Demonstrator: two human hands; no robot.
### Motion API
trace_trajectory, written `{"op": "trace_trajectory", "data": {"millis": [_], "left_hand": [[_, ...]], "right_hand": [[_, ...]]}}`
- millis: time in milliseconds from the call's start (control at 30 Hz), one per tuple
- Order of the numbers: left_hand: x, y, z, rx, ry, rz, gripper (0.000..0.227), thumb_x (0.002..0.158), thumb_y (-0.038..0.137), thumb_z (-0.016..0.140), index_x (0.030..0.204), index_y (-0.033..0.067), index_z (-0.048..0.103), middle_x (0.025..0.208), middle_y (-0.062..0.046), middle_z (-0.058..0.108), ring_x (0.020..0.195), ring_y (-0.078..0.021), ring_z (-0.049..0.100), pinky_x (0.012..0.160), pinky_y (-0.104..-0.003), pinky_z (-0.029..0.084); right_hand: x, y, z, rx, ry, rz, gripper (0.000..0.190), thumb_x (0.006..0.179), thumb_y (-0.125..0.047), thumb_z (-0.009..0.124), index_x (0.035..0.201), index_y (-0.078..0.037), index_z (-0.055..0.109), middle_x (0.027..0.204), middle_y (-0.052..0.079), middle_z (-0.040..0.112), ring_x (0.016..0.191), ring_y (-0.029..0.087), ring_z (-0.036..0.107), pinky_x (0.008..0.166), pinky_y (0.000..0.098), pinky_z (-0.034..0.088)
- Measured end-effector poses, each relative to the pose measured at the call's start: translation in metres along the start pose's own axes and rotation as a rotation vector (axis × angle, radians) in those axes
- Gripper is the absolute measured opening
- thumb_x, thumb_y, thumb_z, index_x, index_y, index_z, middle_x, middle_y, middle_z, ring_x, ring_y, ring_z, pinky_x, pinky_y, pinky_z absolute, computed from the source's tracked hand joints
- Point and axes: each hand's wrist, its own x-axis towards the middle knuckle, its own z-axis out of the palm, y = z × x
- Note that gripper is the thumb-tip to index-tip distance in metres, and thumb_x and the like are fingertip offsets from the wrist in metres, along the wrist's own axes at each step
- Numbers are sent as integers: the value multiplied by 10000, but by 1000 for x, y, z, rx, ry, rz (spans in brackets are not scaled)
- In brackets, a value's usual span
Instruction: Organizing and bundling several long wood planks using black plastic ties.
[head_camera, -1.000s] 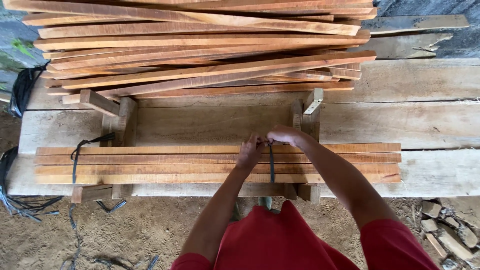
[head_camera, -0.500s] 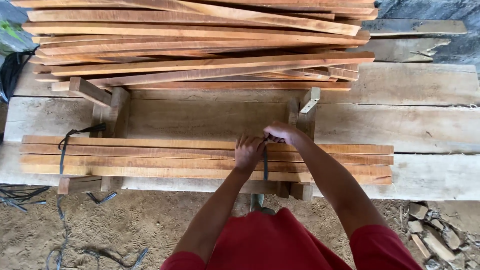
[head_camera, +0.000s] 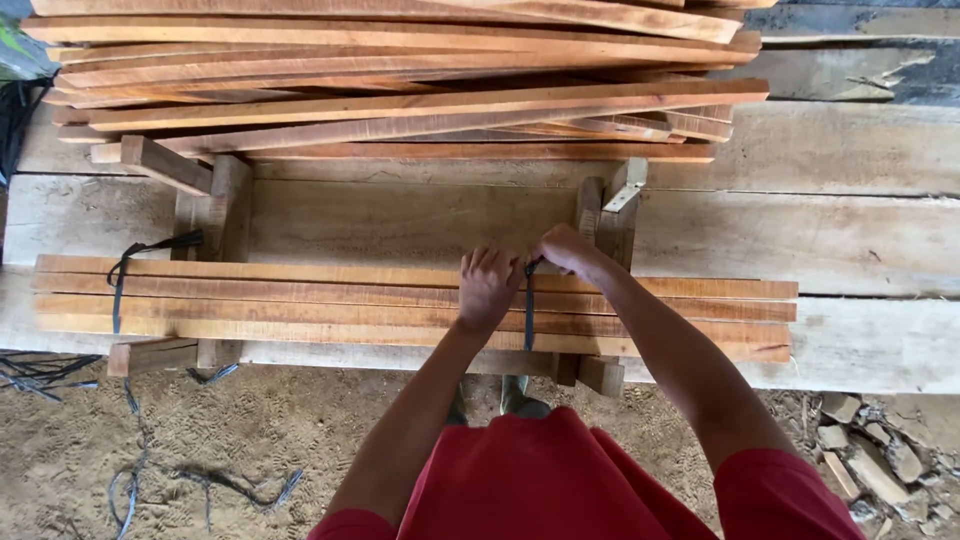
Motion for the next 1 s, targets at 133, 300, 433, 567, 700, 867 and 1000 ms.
{"op": "trace_trajectory", "data": {"millis": [133,300,433,567,700,867,1000], "left_hand": [[-14,11,-4,-39,77,28,138,938,306,694,885,179,693,803,-13,626,854,-218,650,799,-351,506],[-11,22,-18,-37,56,20,182,891,335,745,996,187,730,870,-11,665,898,-208,654,816,-338,518],[-14,15,-3,37,77,42,180,872,355,754,952,194,747,857,-3,651,887,-204,635,777,-340,513],[-7,18,-1,126,93,64,133,839,343,761,851,212,738,793,14,601,835,-194,606,729,-340,496],[-11,7,26,111,92,44,118,829,293,753,807,181,726,786,-4,600,812,-213,611,717,-359,491],[-12,32,17,-27,-24,-190,194,853,242,597,716,107,617,670,-97,557,715,-346,639,702,-458,506],[-14,34,7,-87,-65,-251,231,908,257,554,752,117,650,673,-79,583,703,-337,650,718,-452,506]], "right_hand": [[-9,-20,-7,95,-56,60,167,861,-201,646,757,-83,700,696,41,559,622,157,515,567,324,413],[-78,-85,-21,193,-129,86,294,874,-137,655,618,-138,511,570,-35,371,474,70,280,455,217,246],[-83,-91,-20,200,-136,110,278,837,-113,648,592,-133,516,567,-41,357,473,62,285,448,213,222],[-91,-104,-24,208,-164,130,244,764,-77,606,585,-166,465,588,-66,286,471,50,232,458,208,199],[-77,-88,-17,214,-165,124,253,764,-77,599,571,-166,461,588,-71,272,471,34,242,457,189,196],[-37,-67,5,-418,72,-298,437,963,-392,611,897,29,708,840,253,705,812,405,715,681,477,549],[-33,-75,13,-469,152,-331,471,925,-454,613,894,7,706,886,260,713,914,471,711,770,553,557]]}}
